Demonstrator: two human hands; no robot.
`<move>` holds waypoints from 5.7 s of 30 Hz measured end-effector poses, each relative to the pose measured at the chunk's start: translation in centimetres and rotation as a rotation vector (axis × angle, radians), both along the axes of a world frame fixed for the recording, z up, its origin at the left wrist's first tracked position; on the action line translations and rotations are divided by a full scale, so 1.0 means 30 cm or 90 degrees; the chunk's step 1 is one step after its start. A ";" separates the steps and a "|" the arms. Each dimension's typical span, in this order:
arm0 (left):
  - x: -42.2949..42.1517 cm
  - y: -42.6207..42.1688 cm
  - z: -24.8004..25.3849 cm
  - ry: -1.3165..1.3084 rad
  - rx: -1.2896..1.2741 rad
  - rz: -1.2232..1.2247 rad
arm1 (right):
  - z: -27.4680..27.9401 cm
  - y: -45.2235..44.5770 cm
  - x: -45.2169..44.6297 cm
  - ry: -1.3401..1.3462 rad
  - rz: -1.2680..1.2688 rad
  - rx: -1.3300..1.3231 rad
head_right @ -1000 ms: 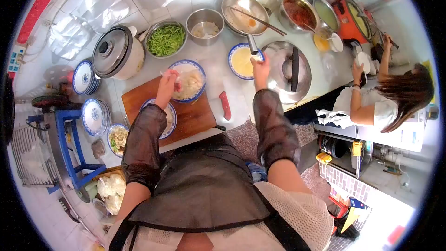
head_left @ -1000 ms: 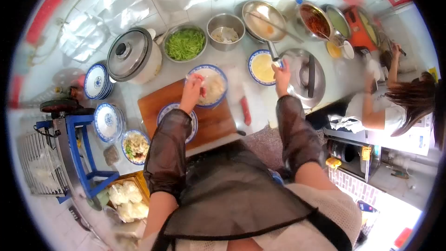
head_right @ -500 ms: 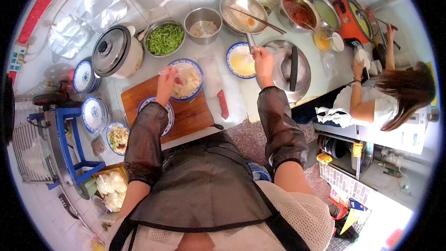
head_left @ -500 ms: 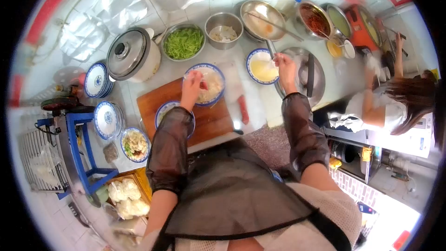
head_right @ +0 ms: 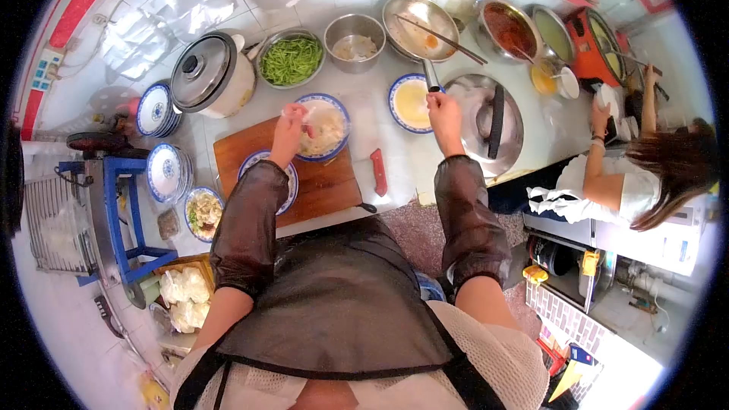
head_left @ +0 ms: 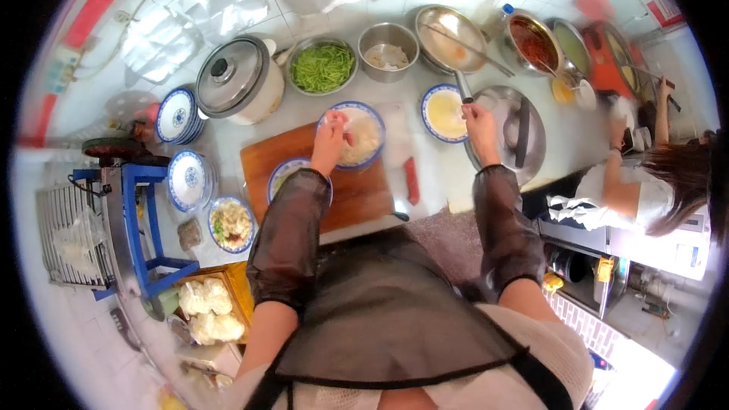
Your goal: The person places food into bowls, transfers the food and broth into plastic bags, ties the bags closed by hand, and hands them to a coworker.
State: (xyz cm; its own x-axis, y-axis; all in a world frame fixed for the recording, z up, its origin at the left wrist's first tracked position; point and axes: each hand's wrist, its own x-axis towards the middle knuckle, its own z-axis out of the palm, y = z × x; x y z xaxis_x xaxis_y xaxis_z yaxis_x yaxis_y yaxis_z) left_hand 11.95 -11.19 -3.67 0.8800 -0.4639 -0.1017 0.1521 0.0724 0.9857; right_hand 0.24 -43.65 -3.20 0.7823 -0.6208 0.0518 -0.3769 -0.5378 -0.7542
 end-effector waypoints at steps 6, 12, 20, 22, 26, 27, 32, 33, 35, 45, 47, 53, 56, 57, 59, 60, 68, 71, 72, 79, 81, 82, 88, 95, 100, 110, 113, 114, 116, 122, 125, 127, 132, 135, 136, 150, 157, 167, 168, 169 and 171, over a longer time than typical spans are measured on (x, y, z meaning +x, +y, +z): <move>-0.006 0.029 -0.016 -0.050 0.034 -0.014 | 0.036 0.173 -0.022 0.054 0.038 -0.340; -0.044 0.006 0.045 -0.100 0.087 -0.053 | 0.083 0.560 0.179 -0.108 0.324 0.328; 0.047 0.086 0.008 0.081 0.045 -0.161 | 0.085 0.625 0.198 -0.252 0.272 0.124; 0.025 0.054 0.040 0.076 0.034 -0.147 | 0.083 0.635 0.202 -0.194 0.274 0.227; 0.034 0.066 0.063 0.097 -0.008 -0.166 | 0.083 0.627 0.179 -0.244 0.389 0.028; 0.037 0.079 0.069 0.098 -0.007 -0.167 | 0.084 0.625 0.164 -0.359 0.427 -0.185; 0.050 0.090 0.092 -0.001 0.191 -0.188 | 0.059 0.624 0.193 -0.335 0.356 0.060; 0.053 0.086 0.098 0.000 0.193 -0.191 | 0.033 0.623 0.226 -0.270 0.267 0.181; 0.070 0.072 0.115 -0.386 0.252 -0.241 | -0.028 0.607 0.280 -0.226 0.282 0.211; 0.055 0.038 0.179 -0.822 0.353 -0.133 | 0.053 0.544 0.329 0.045 0.614 0.254; 0.032 0.054 0.102 -0.661 0.304 0.011 | 0.056 0.548 0.310 0.010 0.584 0.179; -0.012 0.198 -0.021 -0.537 0.422 0.053 | -0.064 0.487 0.206 -0.189 0.442 -0.143; 0.012 0.311 -0.181 -0.268 0.391 -0.004 | -0.111 0.528 0.231 -0.104 0.285 0.116; 0.001 0.273 -0.144 -0.264 0.392 -0.003 | -0.106 0.563 0.233 -0.078 0.206 0.393; -0.031 0.139 -0.012 0.168 -0.136 0.107 | -0.068 0.640 0.253 -0.122 0.173 0.639; -0.017 0.134 -0.037 0.243 -0.268 0.011 | -0.061 0.675 0.260 -0.172 0.132 0.880; 0.034 0.122 -0.107 0.079 0.150 -0.024 | 0.000 0.596 0.279 -0.177 0.408 0.153; 0.021 0.054 -0.076 -0.222 0.288 -0.019 | 0.063 0.626 0.311 -0.057 0.493 0.322; 0.013 0.043 -0.036 -0.219 0.331 0.008 | 0.067 0.614 0.323 -0.054 0.511 0.329; 0.036 0.087 -0.053 0.204 0.072 0.035 | 0.055 0.572 0.219 0.010 0.572 -0.228; 0.043 0.095 -0.104 0.242 -0.030 0.043 | 0.044 0.571 0.199 0.014 0.587 -0.256; 0.042 0.082 -0.088 0.069 0.107 0.048 | 0.010 0.570 0.206 -0.043 0.550 -0.193; 0.052 0.065 0.013 -0.764 0.228 -0.090 | -0.103 0.581 0.325 0.003 0.545 0.264; -0.053 0.120 -0.028 -0.615 0.352 0.168 | -0.091 0.586 0.352 0.094 0.514 0.124; -0.276 0.337 0.107 -0.263 0.410 0.416 | -0.096 0.562 0.335 -0.061 0.509 -0.005; -0.574 1.305 -0.417 0.375 -0.196 0.585 | -0.104 1.059 -0.116 0.538 0.449 0.718; -0.540 1.274 -0.394 0.394 -0.312 0.559 | -0.265 1.119 -0.130 0.327 0.249 0.811; -0.526 1.287 -0.405 0.377 -0.334 0.514 | -0.293 1.140 -0.110 0.148 0.203 0.851; -0.523 1.326 -0.408 0.352 -0.356 0.476 | -0.263 1.195 -0.034 0.162 0.193 0.821; -0.601 1.364 -0.292 0.410 -0.212 0.432 | -0.238 1.311 0.198 0.113 0.260 0.904; -0.650 1.300 -0.168 0.398 -0.236 0.396 | -0.136 1.395 0.119 0.350 0.238 0.859; -0.636 1.208 -0.017 0.446 -0.259 0.400 | -0.126 1.455 0.062 0.330 0.268 1.011; -0.603 1.102 0.026 0.444 -0.252 0.240 | -0.188 1.318 0.074 0.195 0.327 0.814; -0.600 1.047 0.059 0.434 -0.186 0.212 | -0.058 1.175 0.051 0.192 0.317 0.704; -0.591 1.031 0.063 0.419 -0.156 0.204 | -0.060 1.126 0.046 0.190 0.314 0.703; -0.557 0.865 0.020 0.373 -0.116 0.182 | 0.029 1.020 -0.044 0.098 0.149 0.691; -0.549 0.732 -0.034 0.278 -0.029 0.136 | 0.112 1.277 -0.063 -0.120 0.478 0.291; -0.414 0.994 -0.516 0.049 0.295 -0.175 | 0.135 1.175 0.011 -0.159 0.361 0.753; -0.458 0.886 -0.259 0.442 0.119 0.016 | 0.135 1.138 0.017 -0.153 0.333 0.818; -0.468 0.894 -0.186 0.441 0.119 0.016 | 0.124 1.116 0.016 -0.154 0.333 0.818; -0.513 0.922 -0.127 0.405 0.133 0.116 | 0.072 1.092 -0.007 -0.132 0.343 0.776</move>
